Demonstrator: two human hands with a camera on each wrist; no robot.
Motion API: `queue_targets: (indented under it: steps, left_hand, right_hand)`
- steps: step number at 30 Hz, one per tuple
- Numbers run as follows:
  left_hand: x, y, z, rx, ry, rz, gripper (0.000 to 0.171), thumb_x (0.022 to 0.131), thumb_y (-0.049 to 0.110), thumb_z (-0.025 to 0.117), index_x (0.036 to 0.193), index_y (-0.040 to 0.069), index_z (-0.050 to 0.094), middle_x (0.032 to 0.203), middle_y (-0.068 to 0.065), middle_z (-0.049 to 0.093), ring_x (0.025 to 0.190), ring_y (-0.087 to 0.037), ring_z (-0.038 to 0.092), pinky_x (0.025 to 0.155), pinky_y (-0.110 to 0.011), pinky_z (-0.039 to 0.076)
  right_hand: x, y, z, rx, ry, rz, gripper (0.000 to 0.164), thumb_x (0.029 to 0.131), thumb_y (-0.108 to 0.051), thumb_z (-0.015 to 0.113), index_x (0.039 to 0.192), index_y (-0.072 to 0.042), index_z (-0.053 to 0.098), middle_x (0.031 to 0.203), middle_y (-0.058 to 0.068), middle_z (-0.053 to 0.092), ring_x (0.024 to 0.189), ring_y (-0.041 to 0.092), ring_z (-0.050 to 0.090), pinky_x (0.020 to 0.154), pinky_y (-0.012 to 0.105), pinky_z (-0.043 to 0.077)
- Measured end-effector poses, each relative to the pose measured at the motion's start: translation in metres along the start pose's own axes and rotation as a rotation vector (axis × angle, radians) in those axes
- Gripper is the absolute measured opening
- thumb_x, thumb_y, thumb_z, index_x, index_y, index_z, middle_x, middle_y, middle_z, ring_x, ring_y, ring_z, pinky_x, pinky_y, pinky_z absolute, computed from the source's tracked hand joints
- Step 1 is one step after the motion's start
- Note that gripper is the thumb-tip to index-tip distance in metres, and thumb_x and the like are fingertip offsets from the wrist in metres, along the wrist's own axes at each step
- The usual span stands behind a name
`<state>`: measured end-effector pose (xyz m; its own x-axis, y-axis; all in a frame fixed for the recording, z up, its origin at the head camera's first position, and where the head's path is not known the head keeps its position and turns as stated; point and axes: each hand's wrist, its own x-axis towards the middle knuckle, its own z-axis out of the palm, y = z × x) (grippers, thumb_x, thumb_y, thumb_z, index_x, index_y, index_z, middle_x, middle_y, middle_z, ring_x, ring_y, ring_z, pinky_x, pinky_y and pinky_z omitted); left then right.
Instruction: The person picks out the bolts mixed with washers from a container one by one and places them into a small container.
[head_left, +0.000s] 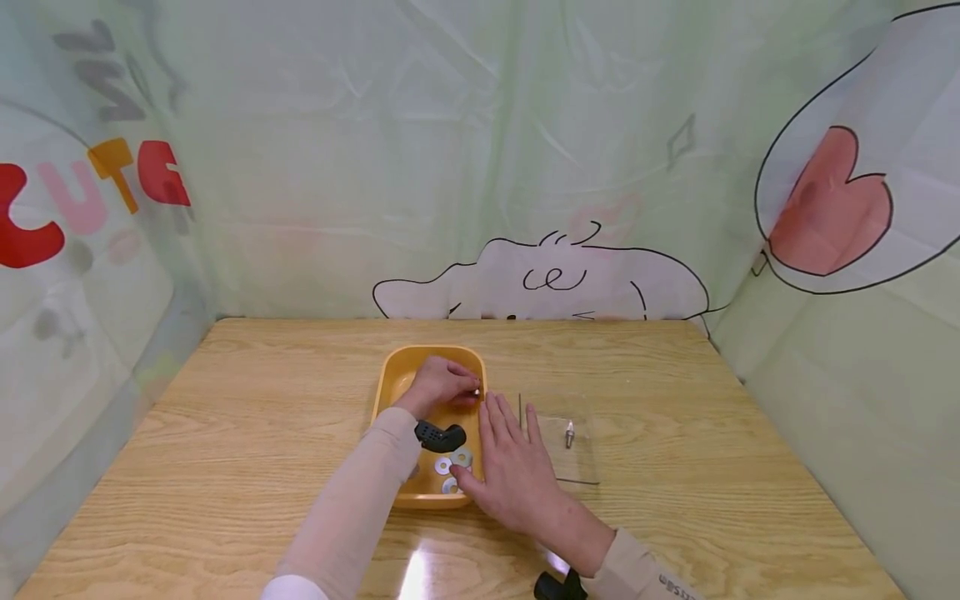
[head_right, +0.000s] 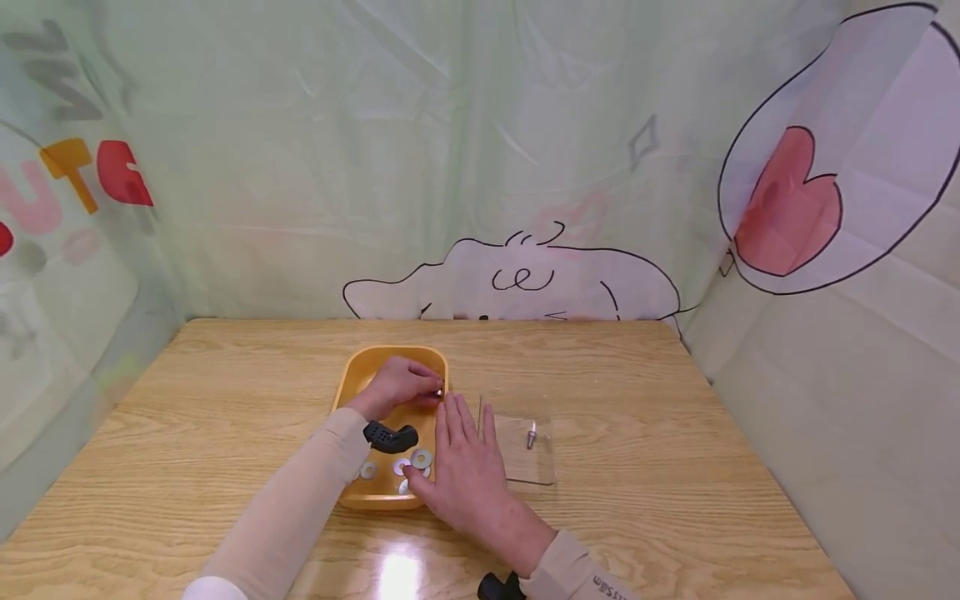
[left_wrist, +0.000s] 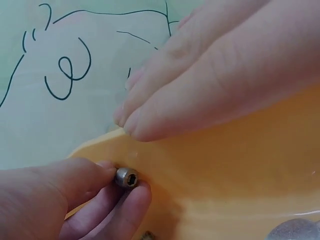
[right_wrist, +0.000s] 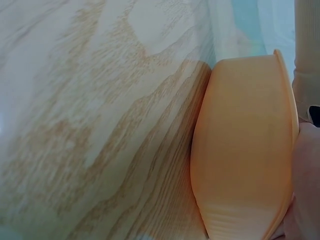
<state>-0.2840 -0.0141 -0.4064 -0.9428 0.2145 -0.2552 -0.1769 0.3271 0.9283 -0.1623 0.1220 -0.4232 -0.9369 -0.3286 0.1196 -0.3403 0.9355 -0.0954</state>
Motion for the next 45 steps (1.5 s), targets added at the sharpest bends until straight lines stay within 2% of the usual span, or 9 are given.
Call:
queue_targets:
  steps: [7, 16, 22, 30, 38, 45]
  left_hand:
    - [0.000, 0.001, 0.000, -0.008, 0.009, 0.030, 0.020, 0.095, 0.010, 0.065, 0.109, -0.002, 0.073, 0.103, -0.018, 0.074, 0.095, -0.028, 0.074, 0.095, -0.036, 0.058]
    - [0.000, 0.001, -0.001, -0.075, -0.005, 0.048, 0.020, 0.095, 0.005, 0.064, 0.111, -0.005, 0.070, 0.104, -0.020, 0.072, 0.093, -0.030, 0.074, 0.091, -0.037, 0.060]
    - [-0.002, 0.002, -0.006, -0.121, -0.046, 0.055, 0.022, 0.095, 0.002, 0.062, 0.114, -0.007, 0.069, 0.110, -0.024, 0.070, 0.092, -0.029, 0.074, 0.093, -0.041, 0.059]
    - [-0.005, 0.006, -0.013, -0.139, -0.062, 0.073, 0.022, 0.095, 0.003, 0.062, 0.113, -0.007, 0.068, 0.109, -0.023, 0.070, 0.091, -0.028, 0.074, 0.088, -0.037, 0.061]
    - [-0.009, 0.011, -0.018, -0.120, -0.093, 0.062, 0.024, 0.095, 0.006, 0.065, 0.116, -0.004, 0.068, 0.106, -0.017, 0.071, 0.087, -0.022, 0.075, 0.099, -0.047, 0.055]
    - [-0.011, 0.017, -0.019, -0.103, -0.142, 0.059, 0.028, 0.095, 0.007, 0.064, 0.121, -0.004, 0.066, 0.112, -0.019, 0.070, 0.091, -0.022, 0.074, 0.098, -0.044, 0.056]
  right_hand:
    - [0.000, 0.000, -0.001, -0.015, 0.008, -0.002, 0.091, 0.095, -0.064, 0.045, 0.153, 0.004, 0.029, 0.163, 0.019, 0.022, 0.153, 0.034, 0.019, 0.124, 0.064, 0.011]
    - [0.000, 0.000, -0.002, -0.012, -0.003, 0.006, 0.091, 0.095, -0.065, 0.045, 0.153, 0.003, 0.029, 0.164, 0.019, 0.021, 0.153, 0.034, 0.019, 0.123, 0.064, 0.012]
    - [0.001, 0.002, 0.000, 0.004, -0.034, 0.023, 0.092, 0.095, -0.067, 0.042, 0.155, 0.002, 0.025, 0.165, 0.017, 0.017, 0.154, 0.031, 0.014, 0.125, 0.062, 0.007]
    - [-0.002, 0.003, -0.009, 0.045, -0.042, 0.002, 0.090, 0.097, -0.066, 0.039, 0.155, 0.001, 0.025, 0.165, 0.016, 0.016, 0.155, 0.032, 0.013, 0.124, 0.063, 0.006]
    - [-0.005, 0.011, -0.017, 0.001, -0.024, 0.019, 0.093, 0.097, -0.071, 0.031, 0.156, 0.000, 0.021, 0.166, 0.015, 0.014, 0.154, 0.032, 0.014, 0.125, 0.061, 0.007]
    - [-0.008, 0.021, -0.021, 0.016, 0.004, 0.029, 0.090, 0.097, -0.064, 0.042, 0.155, 0.002, 0.024, 0.165, 0.017, 0.016, 0.154, 0.033, 0.014, 0.124, 0.064, 0.007]
